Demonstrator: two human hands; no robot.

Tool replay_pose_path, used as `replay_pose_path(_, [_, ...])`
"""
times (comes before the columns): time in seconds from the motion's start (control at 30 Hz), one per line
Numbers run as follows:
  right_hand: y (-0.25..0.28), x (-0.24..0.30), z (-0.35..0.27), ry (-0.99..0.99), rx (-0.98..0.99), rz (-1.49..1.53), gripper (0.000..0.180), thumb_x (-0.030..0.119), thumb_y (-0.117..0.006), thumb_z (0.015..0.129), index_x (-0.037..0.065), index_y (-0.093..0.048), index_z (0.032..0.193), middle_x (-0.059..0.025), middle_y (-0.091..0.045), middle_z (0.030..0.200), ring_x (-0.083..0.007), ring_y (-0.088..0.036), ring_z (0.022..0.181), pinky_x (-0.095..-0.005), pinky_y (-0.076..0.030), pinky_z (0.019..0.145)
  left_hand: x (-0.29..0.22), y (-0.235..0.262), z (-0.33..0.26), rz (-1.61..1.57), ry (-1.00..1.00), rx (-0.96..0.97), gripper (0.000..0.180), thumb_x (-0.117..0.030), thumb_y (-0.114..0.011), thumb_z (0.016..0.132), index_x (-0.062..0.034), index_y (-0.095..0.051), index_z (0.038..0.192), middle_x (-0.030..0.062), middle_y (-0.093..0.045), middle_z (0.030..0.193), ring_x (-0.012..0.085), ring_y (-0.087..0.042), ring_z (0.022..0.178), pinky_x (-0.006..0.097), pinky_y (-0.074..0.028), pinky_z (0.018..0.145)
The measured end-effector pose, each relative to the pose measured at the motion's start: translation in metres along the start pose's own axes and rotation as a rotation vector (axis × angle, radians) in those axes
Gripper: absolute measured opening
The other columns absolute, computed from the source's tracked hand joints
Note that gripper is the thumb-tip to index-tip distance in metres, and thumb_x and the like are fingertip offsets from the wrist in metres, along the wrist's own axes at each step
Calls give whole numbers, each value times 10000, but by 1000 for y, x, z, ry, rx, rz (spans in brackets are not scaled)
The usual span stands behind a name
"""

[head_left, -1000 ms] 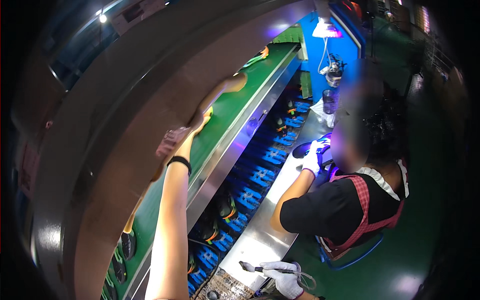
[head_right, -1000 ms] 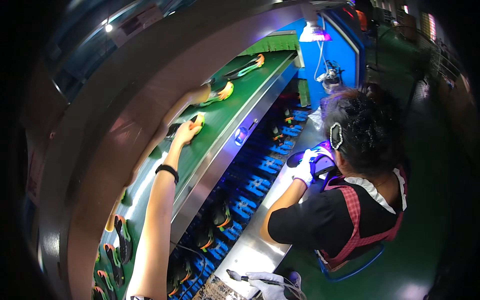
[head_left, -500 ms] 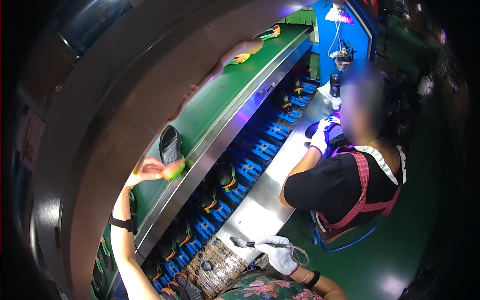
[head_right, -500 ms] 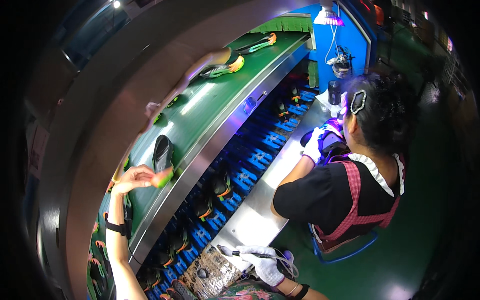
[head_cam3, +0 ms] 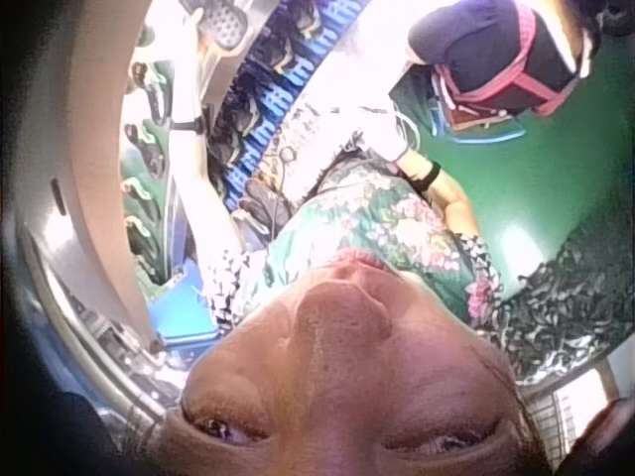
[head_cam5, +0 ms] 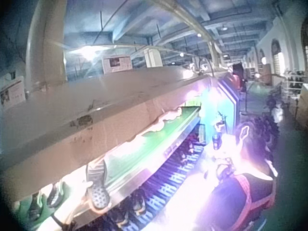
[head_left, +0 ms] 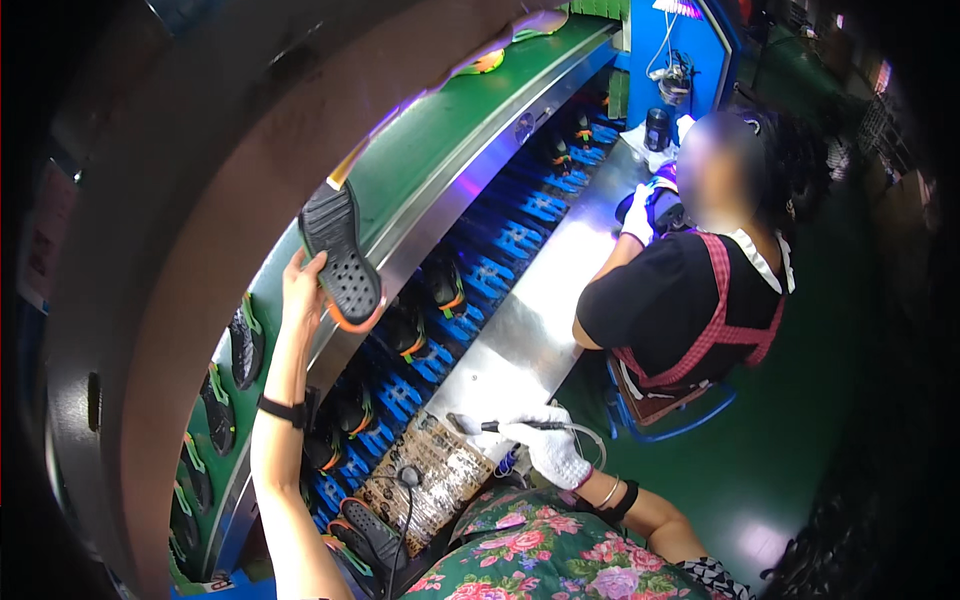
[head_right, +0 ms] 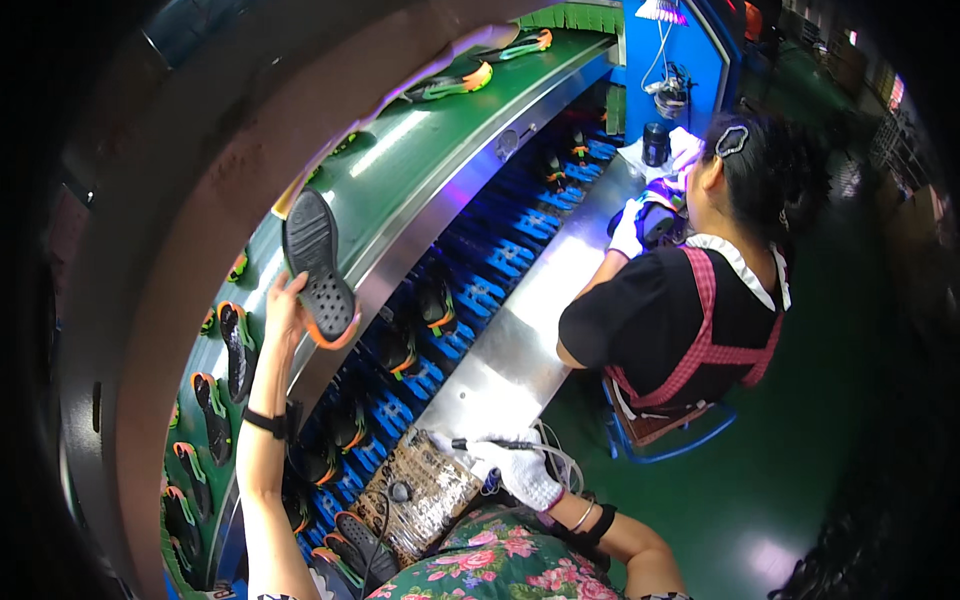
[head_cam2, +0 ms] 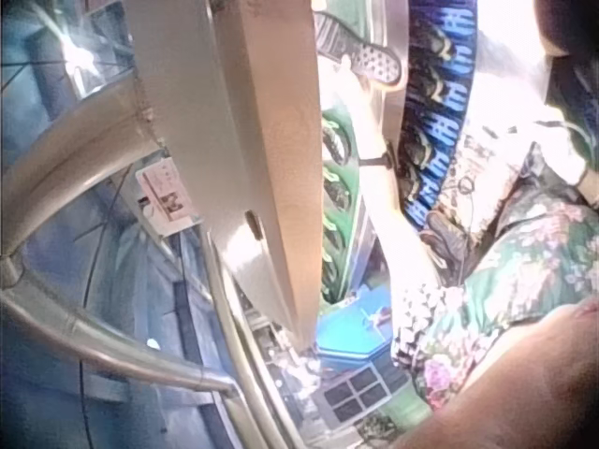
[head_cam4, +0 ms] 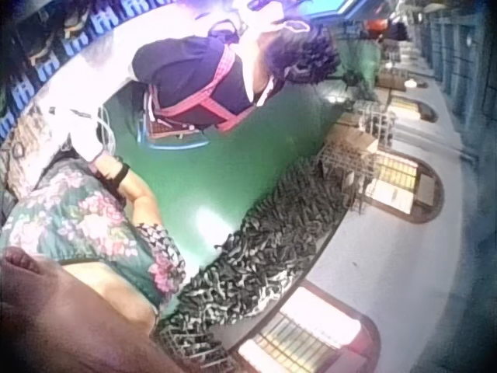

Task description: Brushing and wiping the sole of a shoe on an assembly line.

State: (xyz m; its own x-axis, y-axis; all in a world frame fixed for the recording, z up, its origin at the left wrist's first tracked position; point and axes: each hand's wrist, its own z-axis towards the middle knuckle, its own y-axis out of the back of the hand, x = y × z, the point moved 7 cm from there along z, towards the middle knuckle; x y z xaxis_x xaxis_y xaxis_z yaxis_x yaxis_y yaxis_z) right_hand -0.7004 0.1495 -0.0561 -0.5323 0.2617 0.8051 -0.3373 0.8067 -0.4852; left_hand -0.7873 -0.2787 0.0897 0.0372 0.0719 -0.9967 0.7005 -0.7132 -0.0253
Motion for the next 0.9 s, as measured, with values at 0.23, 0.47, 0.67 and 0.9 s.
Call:
replay_pose_path(0.23, [-38,71,-13,382,19,-370,85,-63,-715,849,-12,-772,886,-61,-754,835,-142,-711,765,-273,-557,708,77,91,-163,-458,436,-74,431,-168,-631,773,15,-644,1162,134,-719,977,286,-709,833,413,-599,820])
replay_pose_path(0.47, [-96,74,-27,321,199,-227,109,-63,-788,808,-26,-777,910,-140,-787,1047,-214,-745,960,-336,-587,866,165,51,-313,-784,645,209,760,-279,-610,715,77,-535,1383,280,-677,1240,420,-690,1101,504,-561,1002])
replay_pose_path(0.67, [-128,73,-29,485,410,-332,235,8,-791,865,-3,-763,1097,-83,-776,1081,-138,-724,989,-300,-569,895,183,10,-333,-1113,644,74,724,-650,-526,990,-75,-551,1431,146,-644,1374,333,-633,1237,525,-461,1117])
replay_pose_path(0.9, [-116,67,-42,799,409,-837,291,18,-779,830,31,-759,1120,-103,-765,1143,-250,-723,1047,-366,-566,904,154,-14,-330,-1100,516,39,858,-802,-362,974,-158,-469,1531,88,-581,1464,292,-574,1301,475,-445,1133])
